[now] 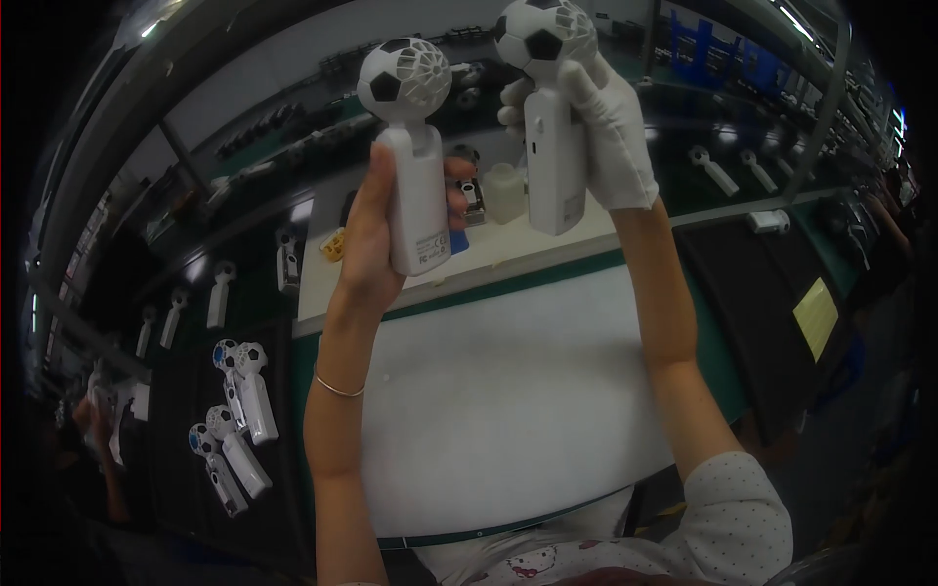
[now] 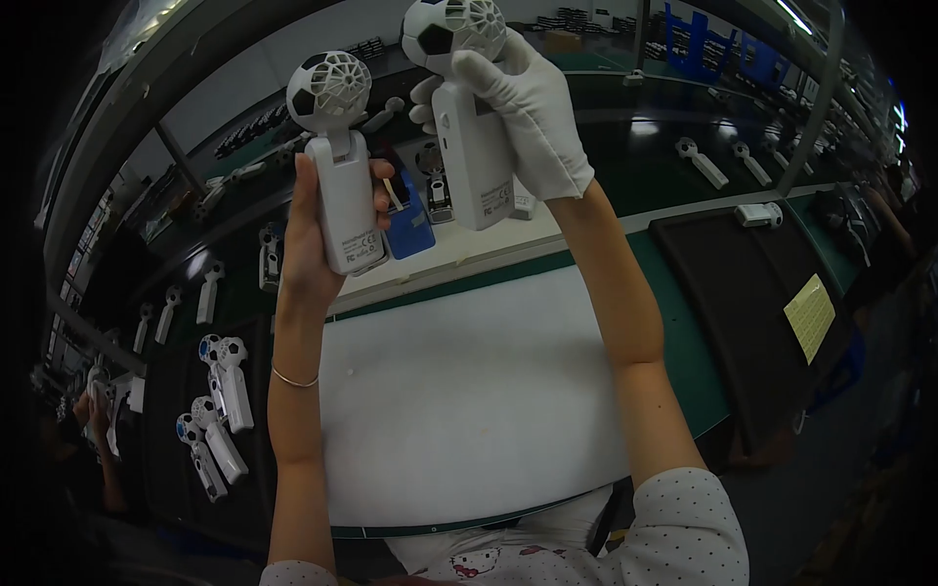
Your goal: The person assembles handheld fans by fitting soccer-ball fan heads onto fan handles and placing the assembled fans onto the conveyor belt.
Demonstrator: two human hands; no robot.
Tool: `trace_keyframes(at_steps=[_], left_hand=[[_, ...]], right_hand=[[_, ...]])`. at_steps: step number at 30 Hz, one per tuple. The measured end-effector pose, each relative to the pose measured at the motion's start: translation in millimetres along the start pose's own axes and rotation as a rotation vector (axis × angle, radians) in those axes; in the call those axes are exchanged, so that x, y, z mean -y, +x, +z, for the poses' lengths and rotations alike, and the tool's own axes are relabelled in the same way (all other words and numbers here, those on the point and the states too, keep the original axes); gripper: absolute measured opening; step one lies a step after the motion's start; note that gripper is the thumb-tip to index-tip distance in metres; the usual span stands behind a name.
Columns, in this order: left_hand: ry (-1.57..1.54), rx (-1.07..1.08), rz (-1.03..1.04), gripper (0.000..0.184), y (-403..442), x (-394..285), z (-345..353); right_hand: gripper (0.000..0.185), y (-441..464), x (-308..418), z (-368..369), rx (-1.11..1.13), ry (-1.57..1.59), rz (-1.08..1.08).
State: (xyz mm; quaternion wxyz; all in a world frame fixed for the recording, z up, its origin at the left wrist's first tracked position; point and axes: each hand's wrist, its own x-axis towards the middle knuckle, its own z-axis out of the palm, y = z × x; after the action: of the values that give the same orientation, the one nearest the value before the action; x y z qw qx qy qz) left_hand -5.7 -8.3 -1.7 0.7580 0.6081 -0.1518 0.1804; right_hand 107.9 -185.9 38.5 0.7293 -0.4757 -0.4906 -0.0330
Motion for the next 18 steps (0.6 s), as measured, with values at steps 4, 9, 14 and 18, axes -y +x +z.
trace_keyframes(at_steps=[4, 9, 14, 18], left_hand=[[0.011, 0.006, 0.052, 0.068, -1.1, -6.6, -6.9], [0.082, -0.071, 0.091, 0.068, -2.6, -18.6, -6.1], [0.110, -0.086, 0.169, 0.072, -5.2, -29.9, -16.4], [0.144, -0.092, 0.195, 0.072, -6.2, -35.2, -18.1]], right_hand=[[0.070, -2.5, -8.9, 3.9, 0.113, 0.129, 0.007], [0.077, -7.6, -10.5, 7.8, 0.207, 0.328, 0.121], [0.079, -7.2, -10.6, 6.8, 0.257, 0.264, 0.094], [0.078, -5.2, -9.4, 9.3, 0.263, 0.222, 0.116]])
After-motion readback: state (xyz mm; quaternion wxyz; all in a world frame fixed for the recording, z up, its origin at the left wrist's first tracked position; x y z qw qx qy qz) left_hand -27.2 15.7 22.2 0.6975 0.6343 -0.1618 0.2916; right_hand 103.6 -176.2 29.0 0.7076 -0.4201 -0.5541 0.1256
